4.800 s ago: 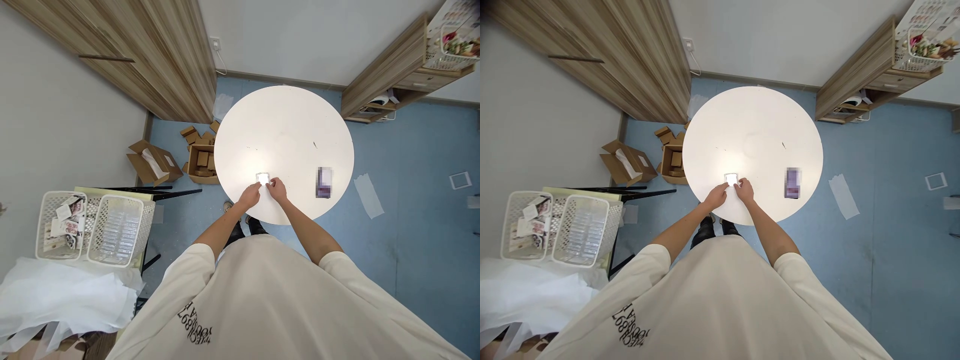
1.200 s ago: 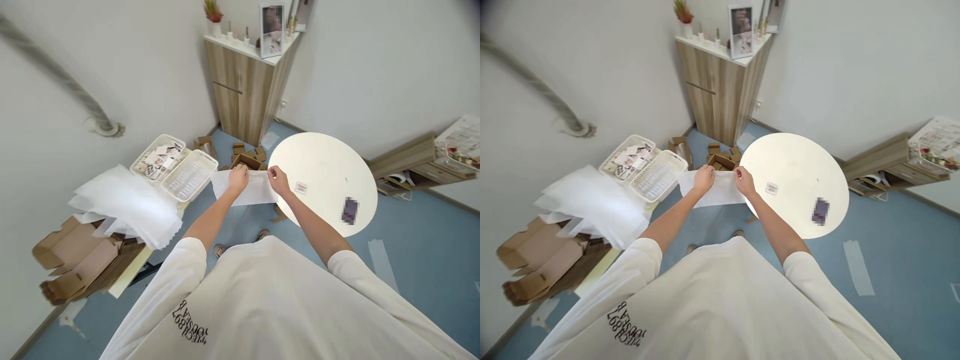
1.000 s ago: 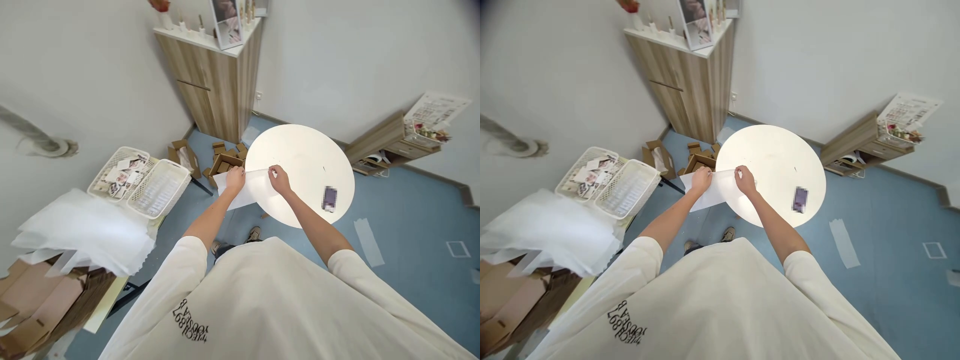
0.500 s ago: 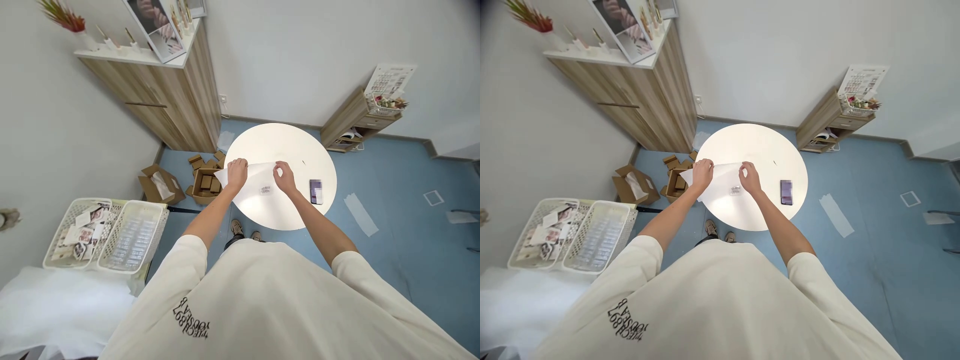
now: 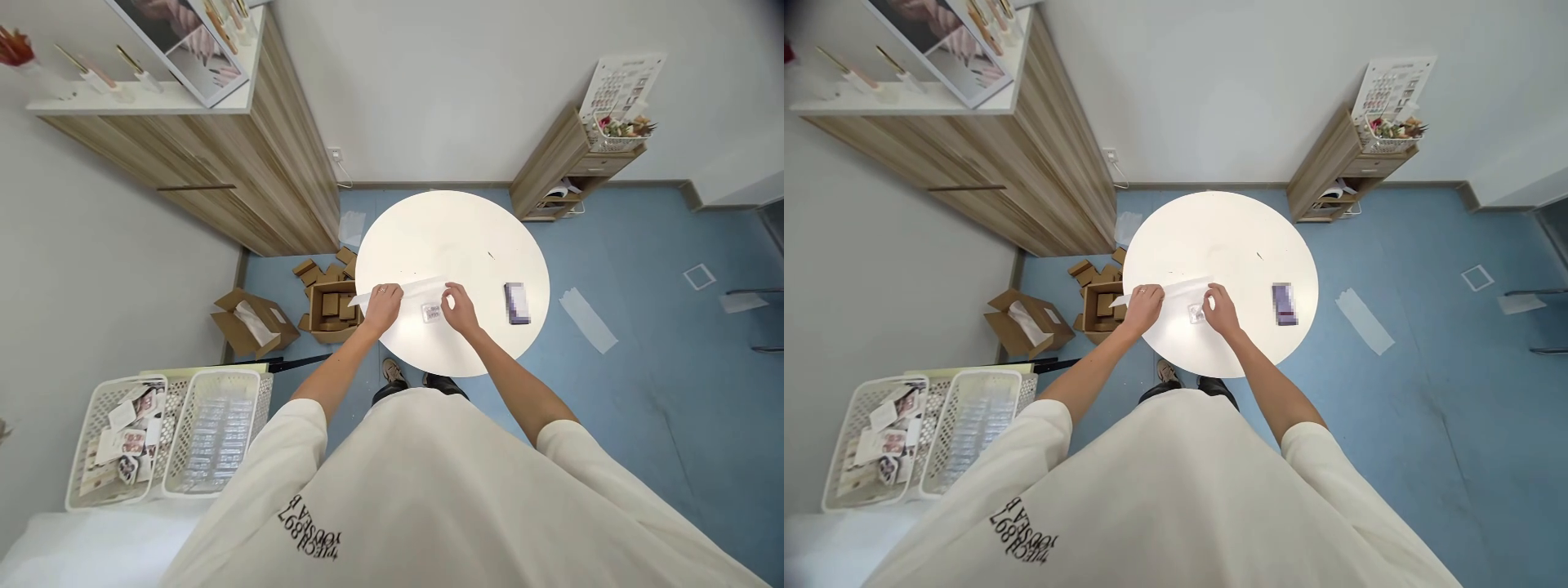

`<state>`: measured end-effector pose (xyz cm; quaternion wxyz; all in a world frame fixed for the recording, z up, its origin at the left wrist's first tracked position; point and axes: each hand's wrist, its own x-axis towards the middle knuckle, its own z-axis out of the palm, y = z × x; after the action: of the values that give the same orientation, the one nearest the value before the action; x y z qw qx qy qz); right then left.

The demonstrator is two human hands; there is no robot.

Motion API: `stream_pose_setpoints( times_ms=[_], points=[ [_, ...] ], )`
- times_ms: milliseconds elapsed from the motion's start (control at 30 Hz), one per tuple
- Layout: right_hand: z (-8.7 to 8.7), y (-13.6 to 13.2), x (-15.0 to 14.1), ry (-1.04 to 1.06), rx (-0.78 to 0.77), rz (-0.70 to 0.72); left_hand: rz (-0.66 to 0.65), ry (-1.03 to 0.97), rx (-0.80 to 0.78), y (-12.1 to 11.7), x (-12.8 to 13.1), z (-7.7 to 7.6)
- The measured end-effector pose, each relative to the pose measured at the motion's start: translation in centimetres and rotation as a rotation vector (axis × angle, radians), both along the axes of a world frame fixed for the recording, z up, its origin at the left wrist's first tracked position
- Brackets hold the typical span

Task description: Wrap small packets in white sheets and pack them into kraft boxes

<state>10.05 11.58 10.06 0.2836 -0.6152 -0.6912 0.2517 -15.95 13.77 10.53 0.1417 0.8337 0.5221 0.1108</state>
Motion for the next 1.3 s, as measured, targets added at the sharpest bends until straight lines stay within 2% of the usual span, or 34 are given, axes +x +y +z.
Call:
stream_pose_setpoints(
  times_ms=[200, 367, 500, 633, 733, 900, 1000, 1067, 1233, 1300],
  points=[
    [-5.5, 0.1, 1.4, -0.047, -0.193, 0.112, 0.029, 0.080, -0.200, -1.1, 1.2, -5.1],
    [-8.8, 0.4, 2.3, -0.112, -0.267, 0.178, 0.091, 0.127, -0.322, -1.5, 1.8, -8.3],
    [-10.6, 0.3, 3.4, -0.174, -0.332, 0.151, 0.156, 0.109, -0.395, -2.0, 1.8, -9.8],
    [-12.1, 0.5, 4.1, -0.283, -0.409, 0.149, 0.231, 0.067, -0.403, -2.3, 2.2, -10.3],
    [-12.9, 1.0, 3.9, -0.360, -0.429, 0.185, 0.261, 0.068, -0.382, -2.1, 2.8, -10.6],
    [-13.4, 1.8, 3.3, -0.388, -0.377, 0.241, 0.217, 0.088, -0.394, -2.0, 3.3, -11.3],
    [-13.4, 1.6, 4.0, -0.392, -0.349, 0.239, 0.196, 0.122, -0.406, -2.2, 3.3, -11.8],
    [-13.3, 1.4, 5.3, -0.389, -0.352, 0.184, 0.188, 0.137, -0.396, -2.3, 3.3, -12.0],
    [-12.6, 1.5, 8.9, -0.390, -0.391, -0.120, 0.127, 0.194, -0.390, -2.7, 4.3, -12.1],
    [-12.2, 2.1, 9.2, -0.391, -0.365, -0.122, 0.093, 0.207, -0.395, -2.9, 5.0, -12.1]
  ],
)
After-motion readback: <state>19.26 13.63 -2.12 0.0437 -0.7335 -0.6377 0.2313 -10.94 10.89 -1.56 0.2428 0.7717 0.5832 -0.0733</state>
